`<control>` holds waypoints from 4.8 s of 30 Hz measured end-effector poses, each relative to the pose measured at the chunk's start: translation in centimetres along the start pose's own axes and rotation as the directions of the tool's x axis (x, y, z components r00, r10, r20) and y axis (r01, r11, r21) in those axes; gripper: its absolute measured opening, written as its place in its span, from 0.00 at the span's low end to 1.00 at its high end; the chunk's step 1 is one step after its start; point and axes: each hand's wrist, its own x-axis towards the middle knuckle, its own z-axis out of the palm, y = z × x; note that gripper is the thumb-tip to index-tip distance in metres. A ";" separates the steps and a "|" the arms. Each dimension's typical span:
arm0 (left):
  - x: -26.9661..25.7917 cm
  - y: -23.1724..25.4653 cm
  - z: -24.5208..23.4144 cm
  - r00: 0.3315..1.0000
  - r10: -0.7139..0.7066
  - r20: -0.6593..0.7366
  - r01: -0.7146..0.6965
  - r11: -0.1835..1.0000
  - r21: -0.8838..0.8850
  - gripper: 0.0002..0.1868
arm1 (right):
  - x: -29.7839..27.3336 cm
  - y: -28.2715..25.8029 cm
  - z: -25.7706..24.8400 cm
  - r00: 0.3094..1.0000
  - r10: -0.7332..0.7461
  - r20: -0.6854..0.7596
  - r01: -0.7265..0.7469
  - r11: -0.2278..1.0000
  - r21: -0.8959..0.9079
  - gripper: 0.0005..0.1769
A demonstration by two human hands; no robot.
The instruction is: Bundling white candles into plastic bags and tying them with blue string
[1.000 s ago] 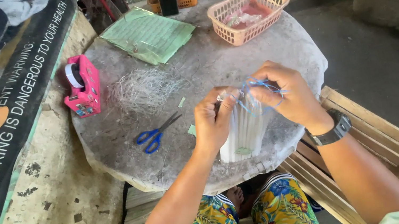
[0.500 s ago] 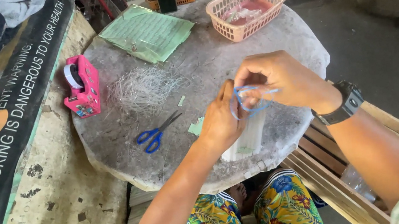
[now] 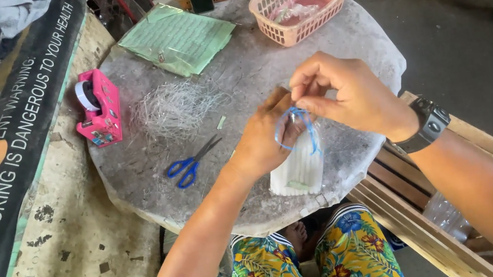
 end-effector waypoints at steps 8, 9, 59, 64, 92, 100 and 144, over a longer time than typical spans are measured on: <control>0.1 0.0 -0.7 0.993 0.094 -0.077 -0.056 0.913 0.404 0.07 | -0.7 -0.7 -0.8 0.987 -0.137 -0.086 0.142 0.988 0.056 0.15; 0.1 -0.2 -0.7 0.998 0.051 -0.033 -0.037 0.940 0.339 0.05 | -1.2 0.5 -0.6 0.998 -0.056 0.000 0.055 0.976 0.212 0.20; 5.4 1.8 -8.4 0.841 -0.307 0.445 0.294 0.950 0.100 0.23 | -0.5 3.6 5.5 0.999 0.051 0.010 -0.048 0.838 0.544 0.07; 5.2 1.6 -6.3 0.769 -0.225 0.598 0.169 0.974 0.149 0.18 | -1.4 6.9 6.8 0.999 -0.006 -0.051 0.034 0.821 0.569 0.15; 6.7 3.4 -5.2 0.758 -0.397 0.518 0.174 0.888 0.426 0.14 | -2.4 4.3 4.4 0.951 0.211 -0.228 -0.183 0.973 0.140 0.18; 6.1 3.0 -4.7 0.809 -0.448 0.382 0.296 0.870 0.394 0.07 | -1.4 2.9 4.6 0.980 0.169 -0.103 -0.105 0.884 0.455 0.03; -10.6 -14.1 -11.3 0.191 -0.969 -0.158 0.778 0.051 0.626 0.17 | -5.7 2.3 3.7 0.939 -0.311 -0.148 0.178 0.805 -0.566 0.09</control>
